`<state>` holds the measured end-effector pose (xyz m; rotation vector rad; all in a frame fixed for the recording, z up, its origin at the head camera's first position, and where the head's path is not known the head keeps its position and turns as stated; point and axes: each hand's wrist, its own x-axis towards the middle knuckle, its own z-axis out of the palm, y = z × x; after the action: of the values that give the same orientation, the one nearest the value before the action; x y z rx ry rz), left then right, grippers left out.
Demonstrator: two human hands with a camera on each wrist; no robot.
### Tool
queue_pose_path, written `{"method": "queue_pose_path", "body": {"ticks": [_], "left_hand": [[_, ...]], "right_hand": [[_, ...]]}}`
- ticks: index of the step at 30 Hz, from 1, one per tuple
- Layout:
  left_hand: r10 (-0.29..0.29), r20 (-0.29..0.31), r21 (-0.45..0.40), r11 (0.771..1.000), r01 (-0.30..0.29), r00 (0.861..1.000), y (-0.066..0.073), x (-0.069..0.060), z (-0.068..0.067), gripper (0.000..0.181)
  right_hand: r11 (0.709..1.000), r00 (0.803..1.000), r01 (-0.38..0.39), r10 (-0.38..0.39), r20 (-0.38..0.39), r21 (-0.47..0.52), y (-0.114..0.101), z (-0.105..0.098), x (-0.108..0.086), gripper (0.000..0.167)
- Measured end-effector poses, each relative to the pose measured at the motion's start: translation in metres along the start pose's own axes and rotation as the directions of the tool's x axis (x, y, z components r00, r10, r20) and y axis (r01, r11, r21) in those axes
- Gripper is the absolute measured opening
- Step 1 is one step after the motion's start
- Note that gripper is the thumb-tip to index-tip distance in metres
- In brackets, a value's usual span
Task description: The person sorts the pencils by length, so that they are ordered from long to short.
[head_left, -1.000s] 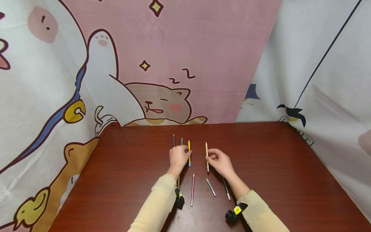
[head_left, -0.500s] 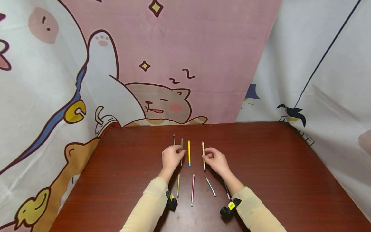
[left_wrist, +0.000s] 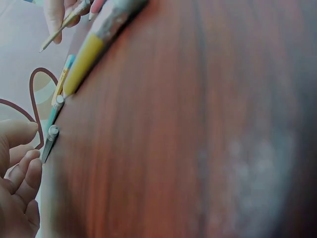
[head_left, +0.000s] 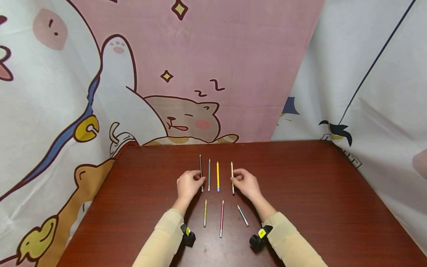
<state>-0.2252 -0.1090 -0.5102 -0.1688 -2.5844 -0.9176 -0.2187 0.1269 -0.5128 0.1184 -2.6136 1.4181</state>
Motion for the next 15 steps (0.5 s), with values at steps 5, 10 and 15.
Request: {"method": "queue_pose_path", "body": {"ticks": [5,10,15], "left_hand": [[-0.014,0.050,0.025,1.000,0.013,0.999,-0.0019,-0.0004,-0.0027,0.028],[-0.032,0.106,0.060,0.998,0.026,0.994,-0.0004,-0.0013,-0.0052,0.030],[-0.037,0.123,0.064,0.998,0.029,0.992,0.0003,-0.0027,-0.0063,0.029]], "right_hand": [[1.000,1.000,-0.001,0.001,0.000,-0.010,-0.0010,0.0031,0.0024,0.026],[0.999,1.000,0.004,-0.004,-0.001,-0.035,-0.0021,0.0049,0.0041,0.025],[0.998,1.000,-0.008,0.008,-0.002,-0.066,-0.0047,0.0054,0.0047,0.025]]}}
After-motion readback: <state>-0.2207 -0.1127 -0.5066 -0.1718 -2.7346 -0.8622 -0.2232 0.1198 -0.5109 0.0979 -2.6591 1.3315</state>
